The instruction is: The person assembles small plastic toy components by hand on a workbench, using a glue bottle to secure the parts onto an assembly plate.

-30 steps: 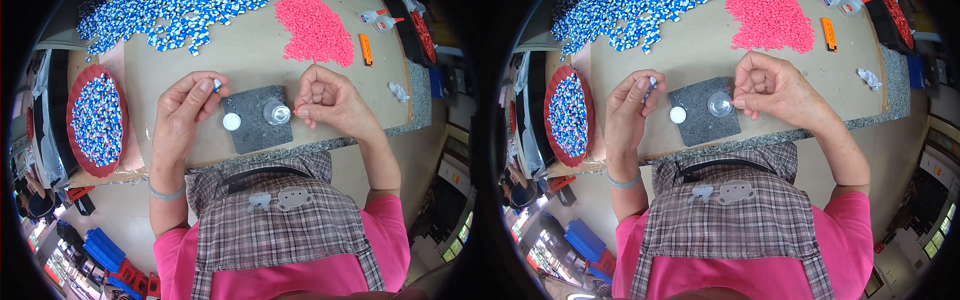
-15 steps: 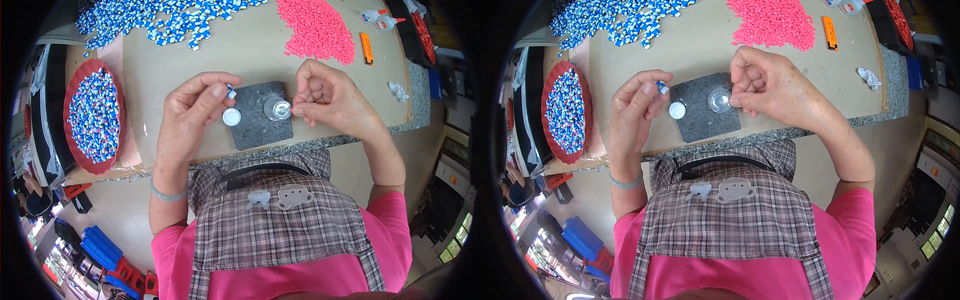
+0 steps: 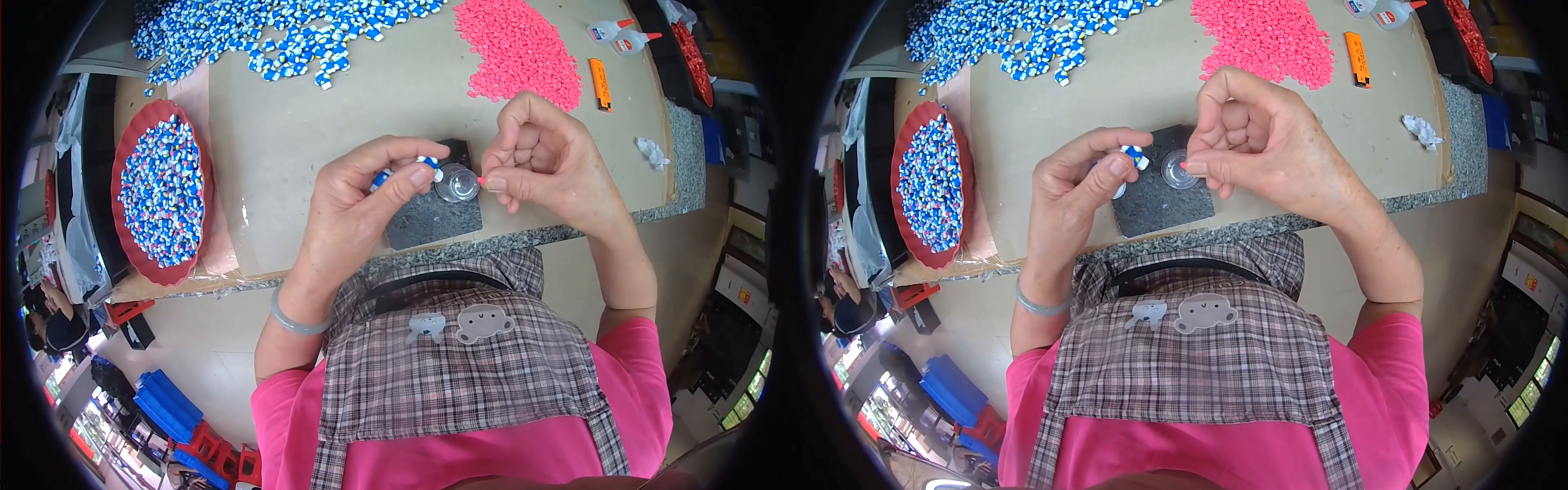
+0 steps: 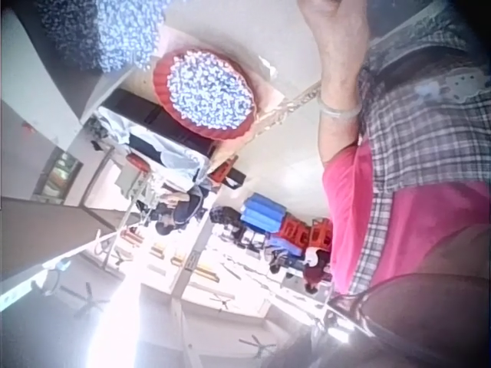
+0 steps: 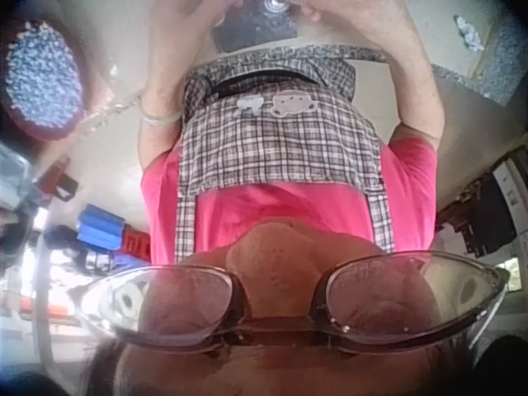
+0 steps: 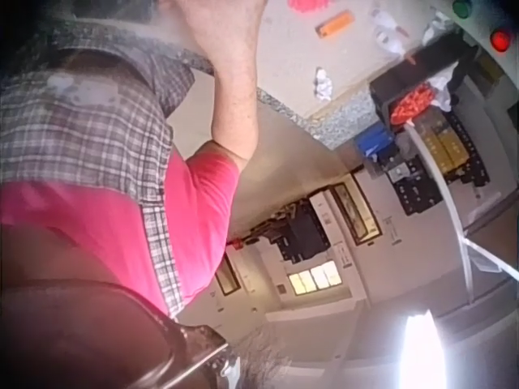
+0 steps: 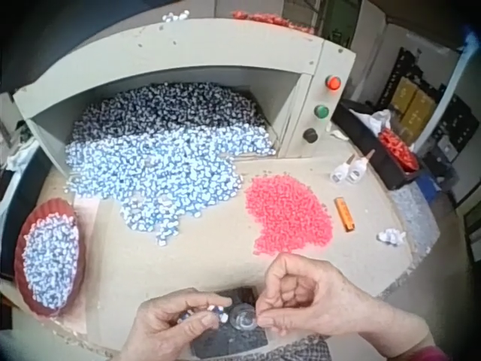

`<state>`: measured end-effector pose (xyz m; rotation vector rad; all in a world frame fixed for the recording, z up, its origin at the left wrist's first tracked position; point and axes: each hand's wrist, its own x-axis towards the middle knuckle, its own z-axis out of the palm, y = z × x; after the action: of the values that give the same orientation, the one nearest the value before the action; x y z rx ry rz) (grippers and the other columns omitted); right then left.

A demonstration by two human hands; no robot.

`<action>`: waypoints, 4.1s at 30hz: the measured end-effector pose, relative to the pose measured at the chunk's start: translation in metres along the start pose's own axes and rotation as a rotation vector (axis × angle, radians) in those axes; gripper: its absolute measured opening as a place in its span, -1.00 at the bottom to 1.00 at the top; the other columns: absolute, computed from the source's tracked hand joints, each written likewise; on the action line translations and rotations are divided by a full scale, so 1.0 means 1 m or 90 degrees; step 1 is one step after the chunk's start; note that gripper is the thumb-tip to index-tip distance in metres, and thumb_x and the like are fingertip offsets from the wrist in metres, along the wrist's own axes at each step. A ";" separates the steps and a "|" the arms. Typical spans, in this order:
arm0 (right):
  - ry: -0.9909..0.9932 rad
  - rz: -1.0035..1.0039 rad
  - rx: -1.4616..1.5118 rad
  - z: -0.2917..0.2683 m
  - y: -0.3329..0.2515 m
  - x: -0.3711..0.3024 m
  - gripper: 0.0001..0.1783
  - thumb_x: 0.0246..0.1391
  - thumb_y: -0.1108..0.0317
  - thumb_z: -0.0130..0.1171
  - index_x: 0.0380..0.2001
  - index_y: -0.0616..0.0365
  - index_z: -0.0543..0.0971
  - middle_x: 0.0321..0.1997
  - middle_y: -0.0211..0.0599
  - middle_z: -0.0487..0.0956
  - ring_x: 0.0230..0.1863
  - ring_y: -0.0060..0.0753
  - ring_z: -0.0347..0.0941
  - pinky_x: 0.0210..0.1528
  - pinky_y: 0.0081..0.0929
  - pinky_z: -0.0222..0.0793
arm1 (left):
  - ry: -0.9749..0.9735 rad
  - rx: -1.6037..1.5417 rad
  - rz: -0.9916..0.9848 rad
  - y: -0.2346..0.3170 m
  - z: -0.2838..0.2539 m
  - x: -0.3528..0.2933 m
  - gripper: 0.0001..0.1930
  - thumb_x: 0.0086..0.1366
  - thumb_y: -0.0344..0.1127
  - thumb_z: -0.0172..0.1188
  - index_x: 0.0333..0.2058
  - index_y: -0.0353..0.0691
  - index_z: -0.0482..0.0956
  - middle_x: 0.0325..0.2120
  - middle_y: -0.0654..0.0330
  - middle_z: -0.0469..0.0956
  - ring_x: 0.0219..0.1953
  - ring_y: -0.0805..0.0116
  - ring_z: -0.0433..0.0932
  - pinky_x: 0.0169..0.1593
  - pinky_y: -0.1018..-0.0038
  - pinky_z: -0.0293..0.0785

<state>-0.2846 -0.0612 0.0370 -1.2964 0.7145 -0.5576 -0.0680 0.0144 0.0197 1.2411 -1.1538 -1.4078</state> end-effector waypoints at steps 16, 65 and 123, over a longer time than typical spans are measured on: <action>0.039 -0.050 -0.010 0.012 0.008 0.002 -0.73 0.03 0.63 0.22 -0.36 0.15 0.32 -0.42 -0.31 0.55 -0.48 -0.68 0.46 -0.46 -0.74 0.42 | 0.020 0.185 0.129 -0.012 0.015 0.001 -0.81 0.26 -0.51 0.20 -0.14 -0.35 0.57 -0.32 0.24 0.58 -0.29 0.57 0.52 -0.25 0.68 0.43; 0.197 -0.272 -0.689 -0.026 0.039 0.029 -0.90 -0.03 0.43 0.25 -0.39 0.16 0.60 -0.39 -0.30 0.53 -0.39 -0.21 0.54 -0.34 -0.32 0.49 | 0.315 0.674 0.189 -0.014 -0.070 0.065 -0.75 0.12 -0.36 0.32 -0.24 -0.31 0.55 -0.62 0.13 0.43 -0.56 0.18 0.44 -0.43 0.27 0.37; -0.030 -0.023 0.019 -0.021 0.024 0.007 -0.81 0.07 0.56 0.23 -0.32 0.17 0.41 -0.48 -0.41 0.54 -0.52 -0.73 0.40 -0.47 -0.72 0.36 | 0.071 -0.130 -0.046 -0.005 -0.020 0.001 -0.71 0.34 -0.43 0.03 -0.03 -0.41 0.55 -0.51 0.32 0.46 -0.51 0.66 0.24 -0.42 0.71 0.16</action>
<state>-0.2965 -0.0757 0.0103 -1.2933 0.6420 -0.5630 -0.0480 0.0125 0.0137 1.2096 -0.8739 -1.4514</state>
